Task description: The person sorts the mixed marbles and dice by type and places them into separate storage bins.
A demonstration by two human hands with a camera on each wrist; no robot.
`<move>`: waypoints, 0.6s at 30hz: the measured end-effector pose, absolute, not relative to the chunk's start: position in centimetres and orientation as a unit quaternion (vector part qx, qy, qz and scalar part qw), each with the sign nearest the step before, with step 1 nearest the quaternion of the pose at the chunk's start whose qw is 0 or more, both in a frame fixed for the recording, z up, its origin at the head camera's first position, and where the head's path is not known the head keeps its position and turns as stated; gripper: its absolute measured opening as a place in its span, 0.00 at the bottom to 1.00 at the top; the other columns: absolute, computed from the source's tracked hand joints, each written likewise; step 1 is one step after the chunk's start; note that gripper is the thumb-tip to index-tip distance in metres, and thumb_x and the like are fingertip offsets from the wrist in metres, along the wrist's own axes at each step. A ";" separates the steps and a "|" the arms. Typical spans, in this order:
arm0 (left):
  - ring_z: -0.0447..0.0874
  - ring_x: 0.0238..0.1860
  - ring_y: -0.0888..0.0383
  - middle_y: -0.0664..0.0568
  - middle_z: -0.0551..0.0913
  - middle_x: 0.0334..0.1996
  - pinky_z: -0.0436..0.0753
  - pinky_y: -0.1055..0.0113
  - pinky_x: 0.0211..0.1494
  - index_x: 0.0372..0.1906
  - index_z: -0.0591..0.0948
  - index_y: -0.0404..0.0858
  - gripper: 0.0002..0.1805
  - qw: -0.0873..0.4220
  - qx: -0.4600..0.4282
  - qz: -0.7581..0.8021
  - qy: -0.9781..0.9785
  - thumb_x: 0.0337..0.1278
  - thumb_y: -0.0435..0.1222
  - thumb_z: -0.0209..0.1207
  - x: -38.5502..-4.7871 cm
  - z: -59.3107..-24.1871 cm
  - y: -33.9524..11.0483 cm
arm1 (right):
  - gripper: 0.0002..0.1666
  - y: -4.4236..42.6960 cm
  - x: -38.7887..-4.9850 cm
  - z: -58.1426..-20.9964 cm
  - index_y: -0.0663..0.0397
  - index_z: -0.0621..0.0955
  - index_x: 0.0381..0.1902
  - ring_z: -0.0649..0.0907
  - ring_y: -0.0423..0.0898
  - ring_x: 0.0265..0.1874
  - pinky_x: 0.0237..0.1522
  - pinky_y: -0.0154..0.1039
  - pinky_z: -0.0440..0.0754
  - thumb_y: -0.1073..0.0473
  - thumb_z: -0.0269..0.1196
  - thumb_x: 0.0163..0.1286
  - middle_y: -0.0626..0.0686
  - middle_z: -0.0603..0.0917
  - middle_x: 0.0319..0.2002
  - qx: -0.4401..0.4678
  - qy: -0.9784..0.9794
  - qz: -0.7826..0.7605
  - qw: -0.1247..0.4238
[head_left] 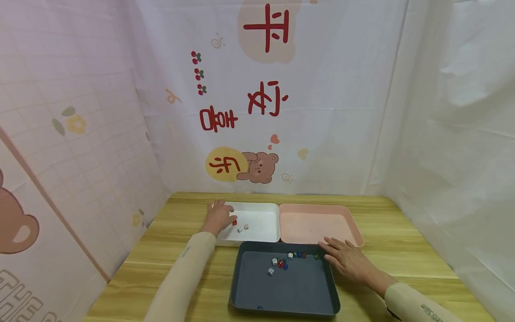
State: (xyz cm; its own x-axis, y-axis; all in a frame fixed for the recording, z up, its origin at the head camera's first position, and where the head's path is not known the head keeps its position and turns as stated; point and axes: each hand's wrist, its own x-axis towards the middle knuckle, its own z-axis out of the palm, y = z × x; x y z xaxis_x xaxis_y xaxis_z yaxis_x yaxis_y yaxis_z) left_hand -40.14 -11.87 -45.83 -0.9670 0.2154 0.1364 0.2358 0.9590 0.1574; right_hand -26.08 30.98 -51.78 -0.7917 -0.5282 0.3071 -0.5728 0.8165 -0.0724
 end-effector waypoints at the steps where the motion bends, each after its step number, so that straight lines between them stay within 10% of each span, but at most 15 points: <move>1: 0.62 0.68 0.40 0.41 0.76 0.59 0.52 0.35 0.71 0.51 0.86 0.42 0.18 0.058 -0.117 -0.090 -0.987 0.61 0.47 0.65 -40.0 -45.7 -11.9 | 0.26 30.9 -26.1 -51.7 0.53 0.75 0.68 0.74 0.64 0.63 0.59 0.70 0.67 0.50 0.54 0.78 0.61 0.74 0.66 0.292 -0.943 0.080 0.136; 18: 0.60 0.72 0.41 0.41 0.71 0.66 0.53 0.38 0.72 0.50 0.87 0.45 0.18 0.065 -0.258 -0.093 -0.959 0.61 0.50 0.66 -36.0 -45.0 -8.3 | 0.29 31.4 -26.5 -50.9 0.55 0.72 0.70 0.73 0.64 0.64 0.57 0.72 0.67 0.48 0.53 0.78 0.64 0.72 0.67 0.304 -0.943 0.069 0.120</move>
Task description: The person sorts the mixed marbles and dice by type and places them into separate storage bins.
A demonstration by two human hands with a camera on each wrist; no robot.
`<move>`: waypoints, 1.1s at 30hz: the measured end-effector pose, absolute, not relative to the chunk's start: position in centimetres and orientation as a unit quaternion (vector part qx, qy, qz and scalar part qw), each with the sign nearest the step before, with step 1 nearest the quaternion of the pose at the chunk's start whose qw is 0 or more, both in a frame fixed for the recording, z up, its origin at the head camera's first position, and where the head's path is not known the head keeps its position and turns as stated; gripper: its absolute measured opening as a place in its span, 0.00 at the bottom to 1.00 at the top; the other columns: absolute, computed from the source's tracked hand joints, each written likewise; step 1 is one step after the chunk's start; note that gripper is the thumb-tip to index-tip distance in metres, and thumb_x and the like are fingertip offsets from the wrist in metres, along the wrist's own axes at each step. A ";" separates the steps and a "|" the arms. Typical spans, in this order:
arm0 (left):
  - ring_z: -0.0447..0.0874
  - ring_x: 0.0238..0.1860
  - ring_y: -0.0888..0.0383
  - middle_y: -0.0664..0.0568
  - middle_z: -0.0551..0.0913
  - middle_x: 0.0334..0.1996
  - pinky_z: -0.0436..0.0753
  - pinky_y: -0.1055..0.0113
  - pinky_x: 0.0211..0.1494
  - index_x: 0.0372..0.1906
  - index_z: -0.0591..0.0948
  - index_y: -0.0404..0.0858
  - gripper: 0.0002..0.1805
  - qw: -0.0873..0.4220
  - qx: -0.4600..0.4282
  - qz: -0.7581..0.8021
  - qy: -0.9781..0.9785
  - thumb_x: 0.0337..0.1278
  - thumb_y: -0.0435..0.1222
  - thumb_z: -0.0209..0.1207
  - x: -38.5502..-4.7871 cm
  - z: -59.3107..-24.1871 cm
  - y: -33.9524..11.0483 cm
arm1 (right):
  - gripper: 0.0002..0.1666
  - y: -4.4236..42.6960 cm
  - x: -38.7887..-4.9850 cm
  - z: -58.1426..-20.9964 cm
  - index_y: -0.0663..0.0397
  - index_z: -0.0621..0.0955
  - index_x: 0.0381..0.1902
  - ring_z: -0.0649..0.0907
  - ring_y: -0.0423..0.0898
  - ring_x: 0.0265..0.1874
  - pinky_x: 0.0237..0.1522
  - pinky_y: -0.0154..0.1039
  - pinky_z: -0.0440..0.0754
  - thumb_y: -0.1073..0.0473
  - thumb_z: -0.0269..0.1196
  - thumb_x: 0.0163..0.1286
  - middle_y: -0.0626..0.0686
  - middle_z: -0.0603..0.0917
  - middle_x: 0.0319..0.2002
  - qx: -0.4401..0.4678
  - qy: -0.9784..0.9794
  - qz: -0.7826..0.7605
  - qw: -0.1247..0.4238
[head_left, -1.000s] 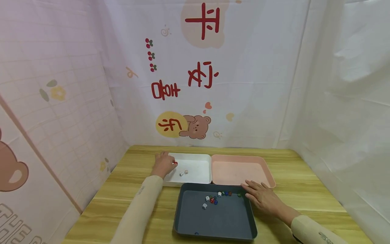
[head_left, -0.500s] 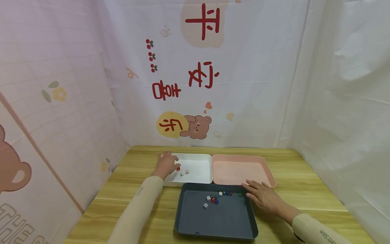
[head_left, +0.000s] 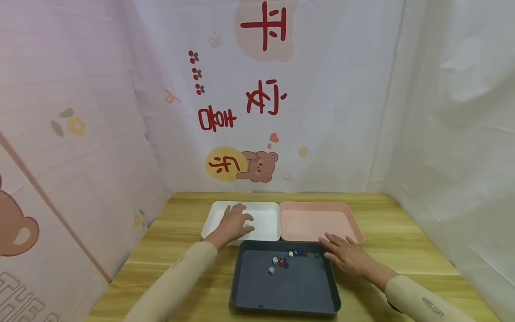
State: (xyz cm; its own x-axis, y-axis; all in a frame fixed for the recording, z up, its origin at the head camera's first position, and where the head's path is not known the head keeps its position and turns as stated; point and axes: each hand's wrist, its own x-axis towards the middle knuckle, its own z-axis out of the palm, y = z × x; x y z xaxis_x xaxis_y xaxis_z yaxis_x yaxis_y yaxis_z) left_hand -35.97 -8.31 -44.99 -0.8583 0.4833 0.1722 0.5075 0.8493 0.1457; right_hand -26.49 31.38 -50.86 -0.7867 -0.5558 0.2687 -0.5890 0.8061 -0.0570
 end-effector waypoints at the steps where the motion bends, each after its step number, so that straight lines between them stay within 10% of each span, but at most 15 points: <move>1: 0.60 0.72 0.41 0.41 0.71 0.66 0.52 0.38 0.72 0.50 0.87 0.45 0.18 0.064 -0.266 -0.096 -0.957 0.61 0.50 0.66 -35.7 -45.0 -8.2 | 0.29 31.3 -26.5 -50.8 0.55 0.72 0.70 0.73 0.65 0.64 0.57 0.72 0.67 0.48 0.53 0.78 0.64 0.72 0.67 0.302 -0.943 0.071 0.118; 33: 0.58 0.74 0.45 0.45 0.71 0.68 0.54 0.41 0.74 0.50 0.87 0.53 0.18 0.044 -0.358 -0.043 -0.932 0.58 0.54 0.67 -30.6 -45.8 -5.8 | 0.37 29.0 -29.4 -51.1 0.52 0.66 0.75 0.59 0.68 0.72 0.64 0.76 0.48 0.37 0.45 0.79 0.67 0.59 0.74 0.166 -0.979 0.094 0.065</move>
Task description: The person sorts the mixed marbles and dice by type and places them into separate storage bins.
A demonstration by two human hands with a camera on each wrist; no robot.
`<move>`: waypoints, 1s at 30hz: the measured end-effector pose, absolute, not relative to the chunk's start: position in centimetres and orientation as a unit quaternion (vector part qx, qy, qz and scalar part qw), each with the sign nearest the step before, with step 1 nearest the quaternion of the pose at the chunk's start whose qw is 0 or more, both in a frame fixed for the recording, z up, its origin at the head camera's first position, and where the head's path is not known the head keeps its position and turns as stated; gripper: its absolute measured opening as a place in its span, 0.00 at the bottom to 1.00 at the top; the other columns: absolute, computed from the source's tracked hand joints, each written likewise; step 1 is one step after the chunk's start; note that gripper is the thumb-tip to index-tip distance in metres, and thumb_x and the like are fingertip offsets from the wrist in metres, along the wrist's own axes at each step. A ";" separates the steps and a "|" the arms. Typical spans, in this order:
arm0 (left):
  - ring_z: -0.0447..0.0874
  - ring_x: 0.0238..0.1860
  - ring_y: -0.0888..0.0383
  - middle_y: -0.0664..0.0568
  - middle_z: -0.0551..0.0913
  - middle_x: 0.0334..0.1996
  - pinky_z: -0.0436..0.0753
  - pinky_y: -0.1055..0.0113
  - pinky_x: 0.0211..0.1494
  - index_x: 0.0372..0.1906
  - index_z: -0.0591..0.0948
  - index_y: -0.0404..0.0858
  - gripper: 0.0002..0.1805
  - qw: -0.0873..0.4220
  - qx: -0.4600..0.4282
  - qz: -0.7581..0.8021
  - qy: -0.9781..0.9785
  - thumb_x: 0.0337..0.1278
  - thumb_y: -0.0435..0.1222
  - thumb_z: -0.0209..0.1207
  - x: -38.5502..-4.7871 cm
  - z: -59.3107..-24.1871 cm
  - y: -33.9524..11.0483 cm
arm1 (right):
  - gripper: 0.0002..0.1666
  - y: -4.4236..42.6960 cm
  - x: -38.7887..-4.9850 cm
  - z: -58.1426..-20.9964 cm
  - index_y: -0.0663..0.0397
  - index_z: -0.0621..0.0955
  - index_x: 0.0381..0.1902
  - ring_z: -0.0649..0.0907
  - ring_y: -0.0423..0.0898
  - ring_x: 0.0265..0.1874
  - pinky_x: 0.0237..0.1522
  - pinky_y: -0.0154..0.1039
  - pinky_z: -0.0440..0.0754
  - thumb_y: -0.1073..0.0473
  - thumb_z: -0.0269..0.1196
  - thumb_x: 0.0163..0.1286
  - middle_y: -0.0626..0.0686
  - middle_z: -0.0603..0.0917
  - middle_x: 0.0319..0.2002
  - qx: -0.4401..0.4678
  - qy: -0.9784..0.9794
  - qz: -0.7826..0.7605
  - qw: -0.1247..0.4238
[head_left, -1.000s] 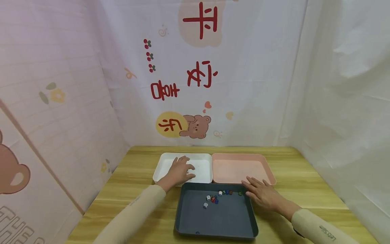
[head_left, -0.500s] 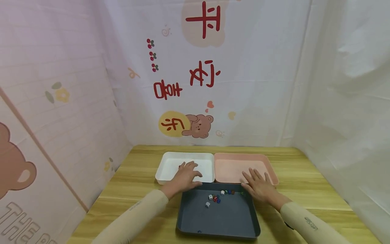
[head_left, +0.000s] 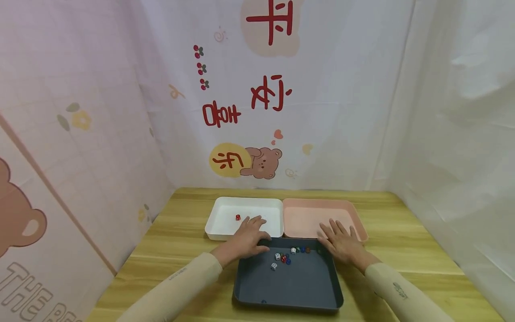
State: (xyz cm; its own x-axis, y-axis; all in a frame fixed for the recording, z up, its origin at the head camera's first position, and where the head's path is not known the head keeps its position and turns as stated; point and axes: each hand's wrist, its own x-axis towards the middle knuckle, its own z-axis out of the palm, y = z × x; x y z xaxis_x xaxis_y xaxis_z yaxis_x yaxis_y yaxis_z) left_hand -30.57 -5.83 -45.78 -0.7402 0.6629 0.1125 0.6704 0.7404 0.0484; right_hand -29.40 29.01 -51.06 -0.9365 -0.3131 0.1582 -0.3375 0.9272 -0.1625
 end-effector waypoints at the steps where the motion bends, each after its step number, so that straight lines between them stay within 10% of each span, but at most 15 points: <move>1: 0.57 0.74 0.45 0.45 0.70 0.68 0.54 0.41 0.74 0.50 0.87 0.52 0.18 0.042 -0.365 -0.042 -0.929 0.58 0.54 0.67 -30.5 -45.8 -5.8 | 0.37 29.0 -29.5 -51.0 0.52 0.66 0.75 0.59 0.68 0.72 0.64 0.76 0.48 0.37 0.44 0.79 0.67 0.59 0.74 0.167 -0.980 0.090 0.065; 30: 0.55 0.75 0.47 0.47 0.67 0.71 0.59 0.43 0.73 0.48 0.88 0.60 0.14 0.013 -0.437 -0.030 -0.899 0.57 0.54 0.67 -28.6 -48.2 -5.0 | 0.38 28.9 -29.4 -51.0 0.53 0.67 0.74 0.60 0.69 0.71 0.64 0.76 0.48 0.36 0.46 0.78 0.68 0.60 0.73 0.160 -0.980 0.103 0.056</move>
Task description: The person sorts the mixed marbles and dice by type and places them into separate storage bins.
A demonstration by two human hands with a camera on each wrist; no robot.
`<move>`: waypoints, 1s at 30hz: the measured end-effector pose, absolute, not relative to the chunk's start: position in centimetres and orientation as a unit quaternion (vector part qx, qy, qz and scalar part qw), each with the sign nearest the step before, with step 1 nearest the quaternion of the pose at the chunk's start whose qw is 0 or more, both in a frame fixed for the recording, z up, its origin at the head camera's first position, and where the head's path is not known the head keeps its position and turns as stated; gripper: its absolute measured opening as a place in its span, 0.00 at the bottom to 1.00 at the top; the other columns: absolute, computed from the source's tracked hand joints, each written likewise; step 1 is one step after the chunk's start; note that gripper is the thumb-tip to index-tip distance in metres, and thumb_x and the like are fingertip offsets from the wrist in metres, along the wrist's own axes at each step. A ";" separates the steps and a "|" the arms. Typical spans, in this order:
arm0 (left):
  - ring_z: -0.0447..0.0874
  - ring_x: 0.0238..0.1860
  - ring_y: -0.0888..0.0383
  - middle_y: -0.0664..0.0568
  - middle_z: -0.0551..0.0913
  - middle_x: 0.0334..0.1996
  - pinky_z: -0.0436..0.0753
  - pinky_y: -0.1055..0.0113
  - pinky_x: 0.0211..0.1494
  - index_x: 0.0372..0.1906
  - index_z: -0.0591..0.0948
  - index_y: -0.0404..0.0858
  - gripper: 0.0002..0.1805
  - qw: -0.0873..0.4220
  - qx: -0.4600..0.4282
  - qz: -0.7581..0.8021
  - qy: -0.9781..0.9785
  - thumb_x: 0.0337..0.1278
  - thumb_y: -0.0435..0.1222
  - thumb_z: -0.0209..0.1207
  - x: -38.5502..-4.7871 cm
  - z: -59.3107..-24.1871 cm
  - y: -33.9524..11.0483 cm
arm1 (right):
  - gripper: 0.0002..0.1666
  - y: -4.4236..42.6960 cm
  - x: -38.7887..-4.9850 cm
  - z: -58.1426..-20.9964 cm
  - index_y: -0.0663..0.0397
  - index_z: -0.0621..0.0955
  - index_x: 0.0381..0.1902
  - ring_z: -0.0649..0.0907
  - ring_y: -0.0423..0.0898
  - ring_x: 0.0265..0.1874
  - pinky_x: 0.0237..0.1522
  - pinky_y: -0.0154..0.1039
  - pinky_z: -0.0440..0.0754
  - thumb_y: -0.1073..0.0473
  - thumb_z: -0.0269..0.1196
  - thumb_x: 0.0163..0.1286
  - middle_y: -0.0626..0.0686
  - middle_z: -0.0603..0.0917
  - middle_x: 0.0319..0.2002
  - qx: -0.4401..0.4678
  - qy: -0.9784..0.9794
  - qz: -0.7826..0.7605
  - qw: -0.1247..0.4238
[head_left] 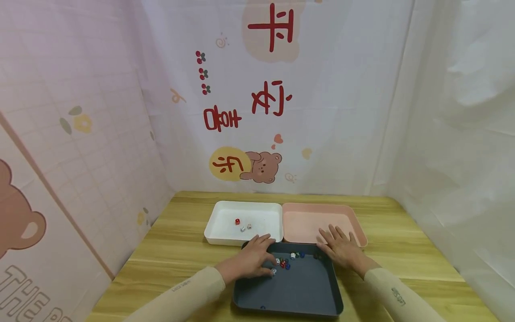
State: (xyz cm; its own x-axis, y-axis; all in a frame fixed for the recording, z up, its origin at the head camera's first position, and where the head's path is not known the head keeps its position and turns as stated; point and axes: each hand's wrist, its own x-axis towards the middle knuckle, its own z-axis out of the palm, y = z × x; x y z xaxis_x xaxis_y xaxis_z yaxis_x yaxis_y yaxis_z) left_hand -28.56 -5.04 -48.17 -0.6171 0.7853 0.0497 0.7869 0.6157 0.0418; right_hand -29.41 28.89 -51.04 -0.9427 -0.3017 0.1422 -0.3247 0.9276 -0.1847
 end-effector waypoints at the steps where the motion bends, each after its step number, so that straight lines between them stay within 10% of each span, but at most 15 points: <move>1: 0.55 0.75 0.47 0.47 0.67 0.71 0.59 0.43 0.72 0.47 0.88 0.60 0.14 0.015 -0.439 -0.030 -0.898 0.57 0.54 0.67 -28.5 -48.2 -5.1 | 0.38 28.9 -29.3 -51.1 0.53 0.67 0.74 0.60 0.69 0.71 0.64 0.76 0.48 0.36 0.46 0.78 0.68 0.60 0.73 0.160 -0.980 0.103 0.053; 30: 0.53 0.75 0.46 0.46 0.68 0.70 0.60 0.42 0.72 0.44 0.89 0.59 0.11 0.031 -0.453 -0.026 -0.891 0.57 0.53 0.67 -29.0 -48.6 -4.7 | 0.39 28.9 -29.4 -51.0 0.53 0.66 0.74 0.59 0.69 0.71 0.64 0.76 0.49 0.35 0.46 0.78 0.68 0.60 0.73 0.161 -0.981 0.093 0.050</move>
